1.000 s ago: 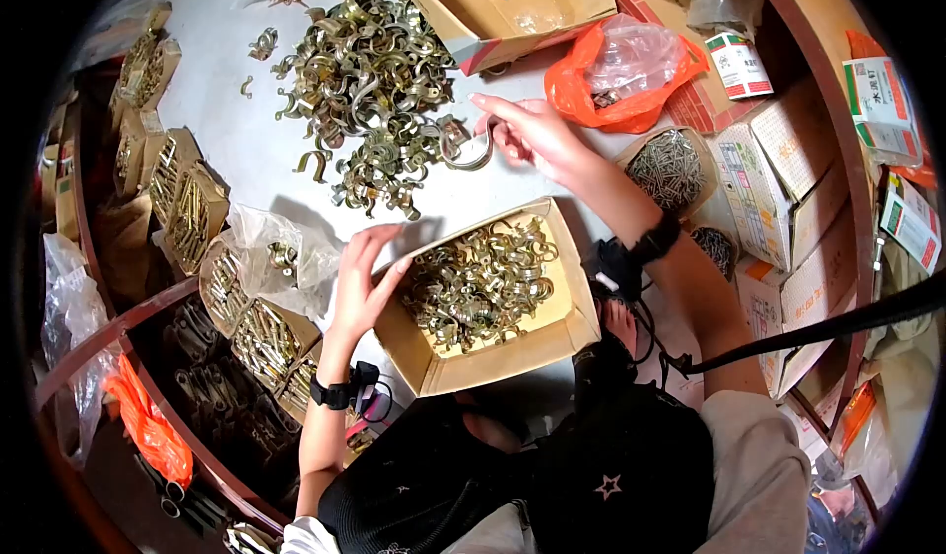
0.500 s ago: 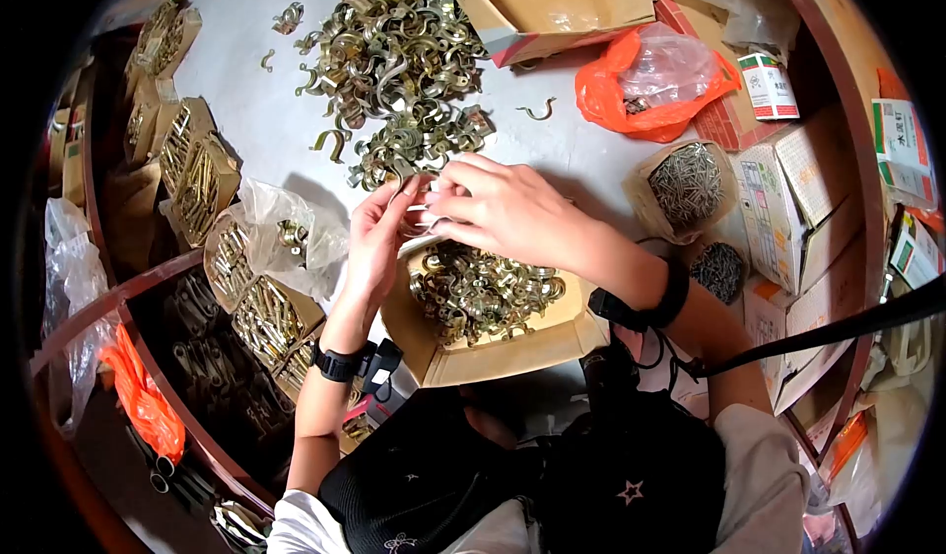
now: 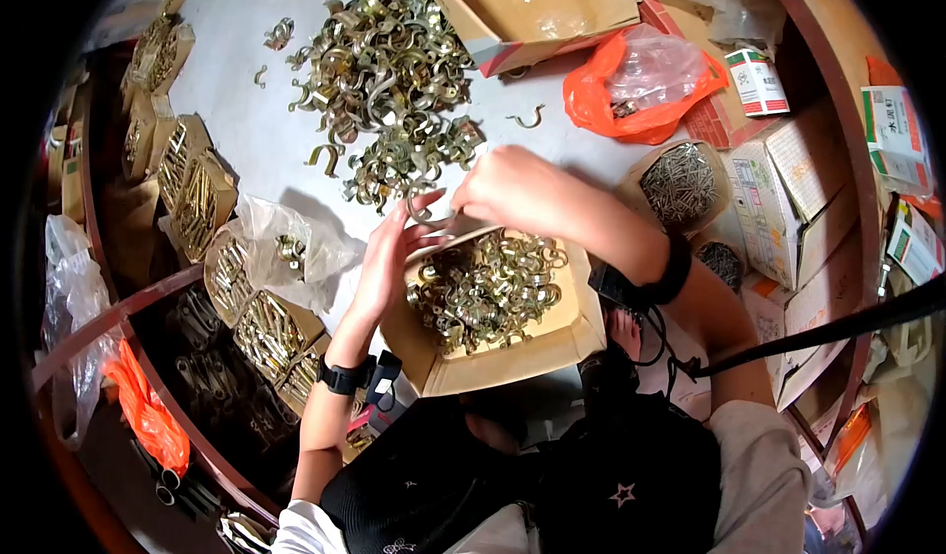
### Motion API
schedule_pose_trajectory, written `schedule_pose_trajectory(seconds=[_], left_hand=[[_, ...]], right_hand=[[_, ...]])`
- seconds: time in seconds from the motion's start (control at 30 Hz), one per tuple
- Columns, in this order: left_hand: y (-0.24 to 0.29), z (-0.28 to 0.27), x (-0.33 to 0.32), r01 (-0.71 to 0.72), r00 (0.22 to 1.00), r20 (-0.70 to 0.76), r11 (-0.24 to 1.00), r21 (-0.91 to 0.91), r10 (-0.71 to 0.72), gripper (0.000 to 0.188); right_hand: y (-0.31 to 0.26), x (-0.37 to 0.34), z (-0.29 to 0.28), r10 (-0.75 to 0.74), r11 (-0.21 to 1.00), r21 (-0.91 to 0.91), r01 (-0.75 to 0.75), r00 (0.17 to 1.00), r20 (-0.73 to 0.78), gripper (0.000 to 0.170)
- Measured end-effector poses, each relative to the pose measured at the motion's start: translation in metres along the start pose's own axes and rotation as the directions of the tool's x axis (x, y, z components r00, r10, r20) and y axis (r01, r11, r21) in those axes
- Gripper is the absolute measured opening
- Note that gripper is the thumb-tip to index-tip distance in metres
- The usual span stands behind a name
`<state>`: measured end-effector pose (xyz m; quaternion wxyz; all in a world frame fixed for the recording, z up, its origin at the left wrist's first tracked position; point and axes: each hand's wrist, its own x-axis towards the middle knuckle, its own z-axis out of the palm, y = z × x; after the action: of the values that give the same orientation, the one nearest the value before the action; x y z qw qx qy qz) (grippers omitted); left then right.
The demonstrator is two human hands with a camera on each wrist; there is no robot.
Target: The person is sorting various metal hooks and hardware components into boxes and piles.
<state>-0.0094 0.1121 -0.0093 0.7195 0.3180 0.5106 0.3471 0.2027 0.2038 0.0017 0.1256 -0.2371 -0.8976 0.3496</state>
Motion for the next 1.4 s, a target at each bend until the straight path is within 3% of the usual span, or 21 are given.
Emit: schedule_pose_trajectory(seconds=[0.03,0.1,0.13,0.17,0.2,0.27,0.3,0.33,0.4,0.5,0.53,0.57,0.63,0.8,0.87,0.9,0.97,1.03,1.13,1.27,1.4], left_hand=[[-0.010,-0.001,-0.001,-0.145,0.986,-0.056,0.978,0.148,0.155,0.040],[-0.024,-0.007,0.002,-0.266,0.942,-0.040,0.816,0.514,0.332,0.037],[-0.029,-0.003,-0.001,-0.277,0.930,-0.030,0.753,0.597,0.366,0.035],[-0.031,0.000,-0.005,-0.286,0.915,-0.018,0.680,0.675,0.403,0.035],[-0.031,0.001,-0.006,-0.229,0.927,-0.002,0.568,0.790,0.376,0.034],[-0.037,0.004,-0.009,-0.259,0.892,0.113,0.291,0.921,0.438,0.034],[-0.038,0.004,-0.008,-0.288,0.869,0.183,0.168,0.943,0.459,0.035],[-0.043,0.002,-0.007,-0.310,0.851,0.223,0.112,0.944,0.475,0.035],[-0.041,0.004,-0.005,-0.298,0.854,0.201,0.135,0.945,0.481,0.034],[-0.041,0.004,-0.006,-0.275,0.862,0.172,0.155,0.949,0.477,0.033],[-0.041,0.004,-0.005,-0.271,0.864,0.171,0.153,0.950,0.473,0.033],[-0.042,0.004,-0.005,-0.268,0.864,0.167,0.152,0.951,0.475,0.033],[-0.043,0.003,-0.005,-0.279,0.853,0.176,0.145,0.949,0.491,0.033],[-0.044,0.003,-0.004,-0.305,0.846,0.205,0.131,0.943,0.492,0.032],[-0.042,0.004,-0.003,-0.306,0.854,0.209,0.134,0.943,0.477,0.035],[-0.042,0.004,-0.003,-0.305,0.854,0.207,0.136,0.943,0.478,0.035],[-0.043,0.003,-0.004,-0.309,0.849,0.210,0.132,0.942,0.484,0.035],[-0.043,0.003,-0.004,-0.311,0.847,0.211,0.133,0.941,0.488,0.035],[-0.042,0.003,-0.003,-0.315,0.845,0.215,0.131,0.940,0.490,0.034],[-0.042,0.003,-0.003,-0.314,0.845,0.210,0.138,0.939,0.492,0.030],[-0.043,0.002,-0.003,-0.314,0.842,0.210,0.134,0.940,0.497,0.030]], right_hand=[[0.010,0.001,-0.007,0.021,1.000,0.015,-0.020,0.999,-0.045,0.011],[0.028,0.003,-0.043,-0.049,0.997,-0.075,0.030,0.963,-0.265,0.014],[0.038,0.004,-0.059,0.006,0.999,-0.043,-0.027,0.908,-0.420,0.013],[0.035,0.005,-0.085,0.134,0.980,-0.073,-0.185,0.883,-0.449,0.013],[0.054,0.007,-0.102,0.119,0.957,-0.159,-0.242,0.830,-0.545,0.014],[0.070,0.015,-0.137,0.100,0.889,-0.320,-0.327,0.821,-0.562,0.015],[0.090,0.022,-0.147,-0.025,0.899,-0.377,-0.222,0.834,-0.551,0.028],[0.110,0.027,-0.152,0.261,0.819,-0.418,-0.393,0.904,-0.338,0.025],[0.137,0.034,-0.151,0.426,0.750,-0.459,-0.477,0.878,-0.215,0.024],[0.173,0.043,-0.144,0.425,0.745,-0.445,-0.496,0.868,-0.256,0.016],[0.187,0.039,-0.135,0.267,0.673,-0.598,-0.435,0.897,-0.352,0.023],[0.192,0.039,-0.132,0.264,0.675,-0.598,-0.432,0.898,-0.351,0.023],[0.196,0.040,-0.127,0.581,0.723,-0.310,-0.618,0.786,-0.211,0.029],[0.202,0.034,-0.118,0.612,0.710,-0.344,-0.615,0.780,-0.130,0.034],[0.209,0.035,-0.121,0.618,0.786,-0.028,-0.618,0.786,-0.015,0.028],[0.212,0.035,-0.122,0.617,0.786,-0.029,-0.617,0.787,-0.013,0.028],[0.219,0.034,-0.125,0.412,0.744,-0.303,-0.596,0.766,-0.493,0.022],[0.228,0.038,-0.131,0.321,0.747,-0.414,-0.519,0.828,-0.459,0.027],[0.232,0.039,-0.126,0.448,0.718,-0.555,-0.419,0.889,-0.092,0.030],[0.223,0.045,-0.112,0.566,0.592,-0.584,-0.555,0.802,-0.189,0.026],[0.232,0.047,-0.111,0.599,0.536,-0.628,-0.564,0.778,-0.188,0.021]])
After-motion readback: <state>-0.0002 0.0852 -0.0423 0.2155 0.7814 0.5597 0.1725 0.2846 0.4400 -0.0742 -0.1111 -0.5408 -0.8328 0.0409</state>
